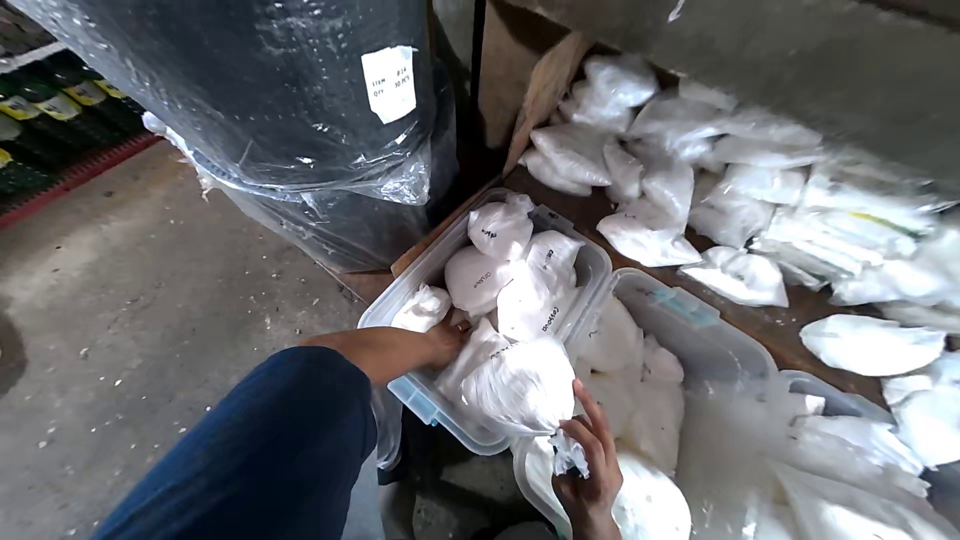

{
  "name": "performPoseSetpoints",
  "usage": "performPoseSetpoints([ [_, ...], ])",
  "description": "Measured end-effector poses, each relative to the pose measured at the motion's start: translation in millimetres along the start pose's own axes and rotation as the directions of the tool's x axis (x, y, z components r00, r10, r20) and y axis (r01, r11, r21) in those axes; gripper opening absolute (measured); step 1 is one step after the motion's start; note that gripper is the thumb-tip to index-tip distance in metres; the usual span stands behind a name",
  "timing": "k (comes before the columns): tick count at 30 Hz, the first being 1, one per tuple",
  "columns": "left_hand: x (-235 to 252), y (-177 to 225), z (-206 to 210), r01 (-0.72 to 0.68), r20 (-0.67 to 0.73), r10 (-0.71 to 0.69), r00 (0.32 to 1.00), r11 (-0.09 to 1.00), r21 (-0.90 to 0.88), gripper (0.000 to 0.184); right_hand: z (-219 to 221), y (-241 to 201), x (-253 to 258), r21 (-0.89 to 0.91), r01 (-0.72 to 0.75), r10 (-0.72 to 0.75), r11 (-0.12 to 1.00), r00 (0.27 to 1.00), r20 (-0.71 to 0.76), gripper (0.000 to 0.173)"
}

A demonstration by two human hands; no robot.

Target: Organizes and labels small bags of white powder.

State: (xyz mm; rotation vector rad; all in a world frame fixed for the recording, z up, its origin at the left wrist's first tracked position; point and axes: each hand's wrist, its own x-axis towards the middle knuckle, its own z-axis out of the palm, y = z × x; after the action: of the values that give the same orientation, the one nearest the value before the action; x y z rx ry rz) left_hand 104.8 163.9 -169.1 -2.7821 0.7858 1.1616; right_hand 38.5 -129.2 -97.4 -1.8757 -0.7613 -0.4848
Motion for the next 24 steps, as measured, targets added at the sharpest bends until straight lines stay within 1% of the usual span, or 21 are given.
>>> performPoseSetpoints([
  [2, -7.7, 3.8, -16.3, -0.019, 0.069, 0.017, 0.997, 0.999, 0.028, 0.048, -2.7, -2.8, -0.7, 0.034, 0.012, -0.011, 0.999, 0.999, -0.034, 0.016],
  [4, -13.7, 2.4, -27.1, -0.083, 0.074, 0.079, 0.994, 0.995, 0.047, 0.038, -6.3, -3.9, -0.7, 0.094, -0.001, 0.008, 0.996, 0.998, -0.07, 0.016],
  [5, -17.2, 0.8, -31.2, -0.12, 0.06, 0.118, 0.991, 0.992, 0.034, 0.035, -8.0, -4.1, -0.4, 0.116, -0.009, 0.019, 0.993, 0.996, -0.085, 0.015],
  [7, -25.3, -4.6, -37.6, -0.187, 0.003, 0.187, 0.982, 0.981, -0.045, 0.033, -10.2, -3.5, 0.5, 0.142, -0.014, 0.029, 0.99, 0.994, -0.103, 0.015],
  [9, -36.3, -11.6, -45.8, -0.237, -0.088, 0.227, 0.97, 0.963, -0.131, 0.025, -10.5, -2.6, 1.1, 0.167, -0.013, 0.031, 0.986, 0.994, -0.106, 0.016],
  [10, -42.7, -16.6, -50.2, -0.254, -0.155, 0.228, 0.961, 0.951, -0.177, 0.022, -9.7, -3.1, 1.5, 0.172, -0.013, 0.031, 0.985, 0.994, -0.103, 0.016],
  [11, -49.1, -22.6, -55.5, -0.246, -0.219, 0.198, 0.955, 0.943, -0.222, 0.02, -8.8, -3.7, 1.8, 0.179, -0.013, 0.032, 0.984, 0.994, -0.102, 0.016],
  [12, -54.2, -30.7, -62.7, -0.203, -0.262, 0.134, 0.956, 0.945, -0.258, 0.02, -7.8, -3.6, 2.4, 0.184, -0.015, 0.034, 0.983, 0.994, -0.104, 0.015],
  [13, -57.8, -42.0, -68.2, -0.151, -0.287, 0.07, 0.955, 0.951, -0.27, 0.022, -7.2, -4.0, 1.9, 0.191, -0.018, 0.039, 0.981, 0.994, -0.105, 0.016],
  [14, -60.0, -52.8, -69.4, -0.112, -0.3, 0.037, 0.953, 0.965, -0.237, 0.024, -6.9, -4.7, 0.9, 0.192, -0.02, 0.041, 0.981, 0.994, -0.103, 0.016],
  [15, -62.8, -56.7, -70.9, -0.096, -0.295, 0.036, 0.955, 0.977, -0.192, 0.026, -7.3, -4.2, 1.2, 0.186, -0.02, 0.039, 0.982, 0.994, -0.1, 0.016],
  [17, -65.9, -40.0, -72.9, -0.119, -0.218, 0.085, 0.972, 0.982, -0.149, 0.033, -7.9, -3.4, 2.2, 0.175, -0.009, 0.027, 0.984, 0.995, -0.099, 0.015],
  [19, -59.4, -12.5, -60.8, -0.115, -0.123, 0.095, 0.988, 0.98, -0.162, 0.045, -7.3, -4.4, 2.2, 0.185, -0.008, 0.026, 0.983, 0.995, -0.099, 0.016],
  [20, -52.2, -2.2, -53.3, -0.077, -0.083, 0.065, 0.994, 0.985, -0.154, 0.055, -6.8, -4.5, 3.1, 0.19, -0.007, 0.026, 0.982, 0.995, -0.1, 0.016],
  [21, -42.4, 5.1, -44.6, -0.03, -0.071, 0.019, 0.997, 0.987, -0.157, 0.063, -6.6, -4.8, 3.7, 0.185, -0.003, 0.021, 0.983, 0.995, -0.099, 0.015],
  [22, -32.4, 10.9, -38.6, 0.02, -0.067, -0.032, 0.997, 0.986, -0.167, 0.067, -6.9, -5.2, 3.8, 0.174, 0.002, 0.014, 0.985, 0.995, -0.096, 0.015],
  [24, -18.3, 16.4, -34.9, 0.065, -0.071, -0.078, 0.994, 0.984, -0.166, 0.065, -7.8, -5.6, 3.0, 0.143, 0.012, 0.0, 0.99, 0.997, -0.082, 0.016],
])
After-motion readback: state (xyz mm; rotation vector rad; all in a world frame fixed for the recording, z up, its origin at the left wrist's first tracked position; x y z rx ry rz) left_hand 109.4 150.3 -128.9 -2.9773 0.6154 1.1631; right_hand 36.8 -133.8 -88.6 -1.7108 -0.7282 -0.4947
